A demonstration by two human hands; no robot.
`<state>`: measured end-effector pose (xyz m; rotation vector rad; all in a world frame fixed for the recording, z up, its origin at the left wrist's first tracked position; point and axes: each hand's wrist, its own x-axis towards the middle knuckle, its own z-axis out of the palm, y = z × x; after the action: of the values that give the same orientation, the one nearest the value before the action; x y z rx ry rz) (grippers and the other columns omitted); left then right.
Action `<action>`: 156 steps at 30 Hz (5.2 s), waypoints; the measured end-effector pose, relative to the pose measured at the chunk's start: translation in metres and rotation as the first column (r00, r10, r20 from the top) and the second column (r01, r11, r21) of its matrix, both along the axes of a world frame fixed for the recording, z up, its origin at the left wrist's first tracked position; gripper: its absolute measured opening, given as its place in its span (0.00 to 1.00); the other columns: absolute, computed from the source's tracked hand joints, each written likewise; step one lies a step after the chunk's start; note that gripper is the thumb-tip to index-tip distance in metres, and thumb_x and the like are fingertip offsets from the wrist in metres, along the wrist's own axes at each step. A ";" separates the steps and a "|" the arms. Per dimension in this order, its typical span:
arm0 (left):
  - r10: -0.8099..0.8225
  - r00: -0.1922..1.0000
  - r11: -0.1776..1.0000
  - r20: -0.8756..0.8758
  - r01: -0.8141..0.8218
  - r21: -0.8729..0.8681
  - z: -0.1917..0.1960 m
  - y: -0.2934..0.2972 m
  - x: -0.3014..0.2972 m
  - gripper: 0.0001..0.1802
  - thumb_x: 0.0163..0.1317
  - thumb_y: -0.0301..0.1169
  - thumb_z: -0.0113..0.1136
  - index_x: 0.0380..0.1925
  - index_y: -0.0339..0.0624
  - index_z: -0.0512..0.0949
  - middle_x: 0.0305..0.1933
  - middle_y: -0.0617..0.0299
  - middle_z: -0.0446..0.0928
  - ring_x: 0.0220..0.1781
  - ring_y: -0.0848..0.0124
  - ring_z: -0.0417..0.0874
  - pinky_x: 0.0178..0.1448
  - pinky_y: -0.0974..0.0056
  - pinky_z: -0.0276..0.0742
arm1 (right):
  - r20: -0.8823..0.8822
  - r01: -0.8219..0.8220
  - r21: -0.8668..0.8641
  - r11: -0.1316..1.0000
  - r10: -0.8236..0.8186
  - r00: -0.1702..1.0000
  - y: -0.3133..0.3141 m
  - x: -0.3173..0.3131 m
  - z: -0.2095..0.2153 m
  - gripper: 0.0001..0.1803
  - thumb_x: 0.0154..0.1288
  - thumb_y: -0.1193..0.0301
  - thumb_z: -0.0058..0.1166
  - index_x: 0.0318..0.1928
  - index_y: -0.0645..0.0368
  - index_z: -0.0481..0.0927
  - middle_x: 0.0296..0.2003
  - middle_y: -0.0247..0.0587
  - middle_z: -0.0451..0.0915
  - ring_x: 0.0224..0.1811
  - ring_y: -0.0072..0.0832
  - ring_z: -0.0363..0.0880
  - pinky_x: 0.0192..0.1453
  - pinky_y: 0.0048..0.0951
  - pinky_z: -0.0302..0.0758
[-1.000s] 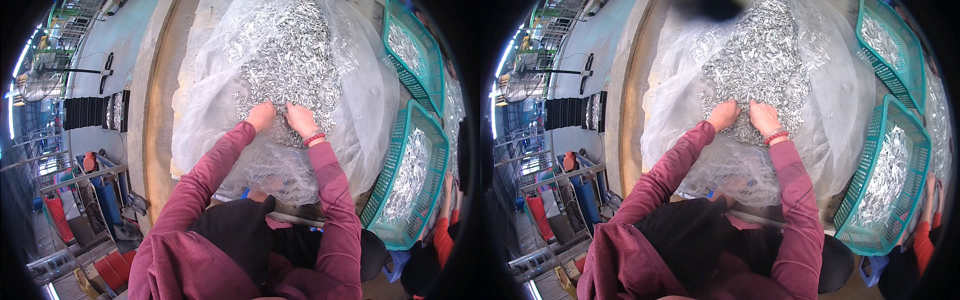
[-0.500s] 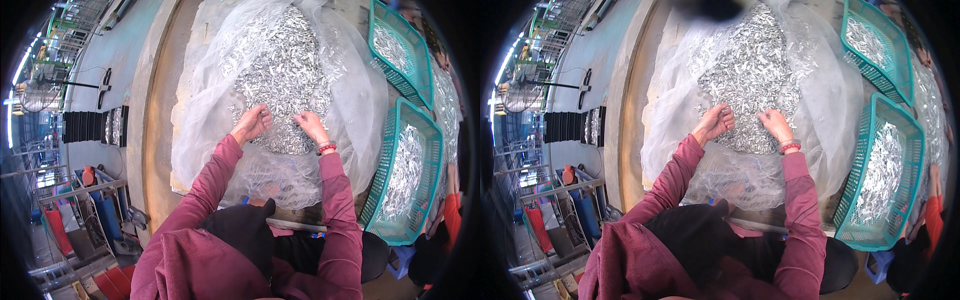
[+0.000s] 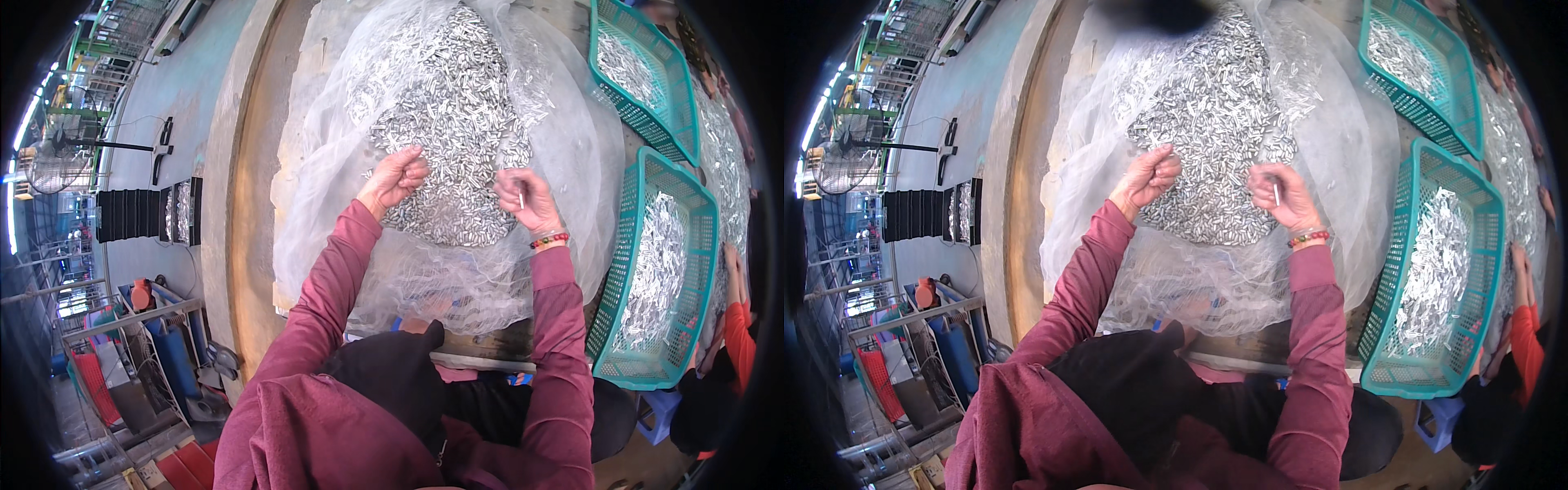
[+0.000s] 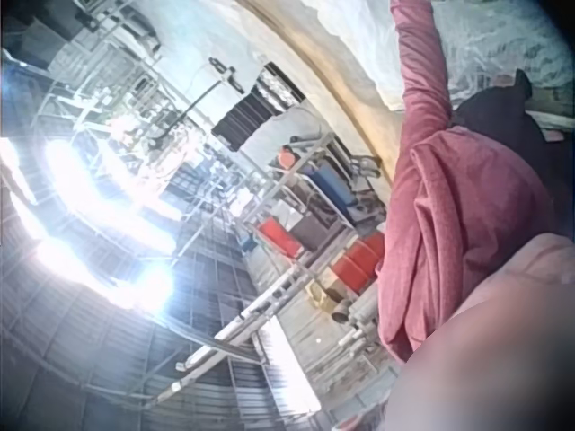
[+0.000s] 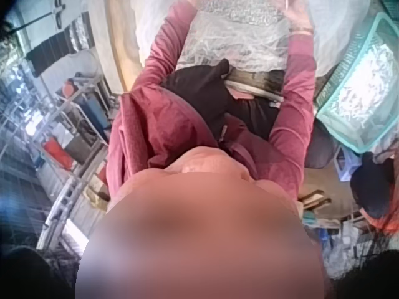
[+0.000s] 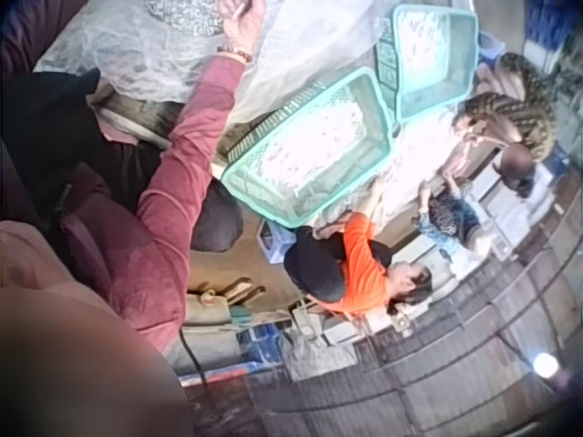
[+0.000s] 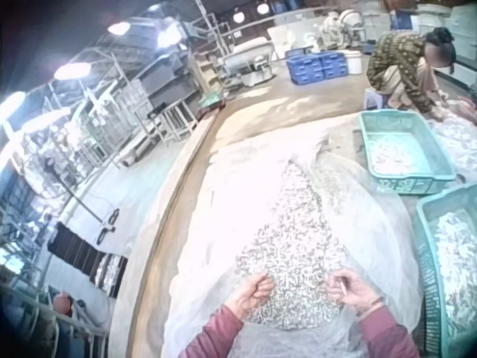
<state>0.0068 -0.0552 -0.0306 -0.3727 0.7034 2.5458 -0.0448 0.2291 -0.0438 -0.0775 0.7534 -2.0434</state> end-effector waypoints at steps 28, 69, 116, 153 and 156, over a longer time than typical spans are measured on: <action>-0.084 0.996 0.300 0.009 0.033 -0.953 -0.028 -0.009 0.003 0.17 0.63 0.44 0.56 0.23 0.43 0.73 0.16 0.71 0.66 0.19 0.78 0.66 0.21 0.69 0.62 | -0.311 0.365 0.389 0.846 -0.252 0.916 -0.043 0.003 -0.022 0.06 0.59 0.72 0.56 0.28 0.57 0.72 0.18 0.30 0.67 0.19 0.18 0.60 0.21 0.24 0.61; -0.691 0.723 -0.381 -0.002 -0.367 -0.849 -0.047 0.017 0.007 0.06 0.55 0.28 0.60 0.31 0.37 0.79 0.24 0.55 0.80 0.27 0.58 0.82 0.36 0.61 0.79 | 0.612 0.612 -0.169 0.773 -0.405 0.679 -0.004 0.019 -0.025 0.08 0.70 0.69 0.41 0.41 0.61 0.70 0.23 0.34 0.65 0.19 0.20 0.57 0.18 0.19 0.53; -0.382 0.923 -0.223 -0.047 -0.141 -0.964 -0.011 0.005 0.018 0.13 0.55 0.39 0.62 0.39 0.49 0.82 0.20 0.62 0.72 0.24 0.71 0.73 0.31 0.64 0.69 | -0.558 0.625 0.702 0.343 0.810 0.182 -0.124 0.065 -0.038 0.10 0.63 0.75 0.40 0.43 0.64 0.71 0.27 0.51 0.81 0.32 0.42 0.82 0.32 0.44 0.76; -0.606 0.792 -0.411 -0.077 -0.394 -0.822 0.003 0.020 -0.001 0.08 0.53 0.31 0.56 0.27 0.37 0.79 0.31 0.47 0.76 0.36 0.50 0.77 0.42 0.52 0.74 | 0.518 0.541 -0.092 0.836 -0.424 0.743 -0.011 0.031 -0.006 0.18 0.71 0.65 0.38 0.51 0.67 0.70 0.37 0.47 0.73 0.40 0.37 0.72 0.46 0.35 0.73; -0.849 0.527 -0.471 0.046 -0.714 -0.518 0.034 0.051 -0.011 0.05 0.47 0.27 0.57 0.24 0.39 0.79 0.33 0.52 0.71 0.39 0.54 0.73 0.44 0.54 0.73 | 0.505 0.468 -0.080 0.880 -0.369 0.780 -0.030 0.040 -0.008 0.22 0.71 0.64 0.37 0.56 0.69 0.67 0.47 0.54 0.74 0.55 0.44 0.71 0.62 0.46 0.69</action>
<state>-0.0039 -0.0041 0.0036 0.7706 3.1298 0.0626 -0.0049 0.1993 -0.0522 0.5156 0.2552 -2.4217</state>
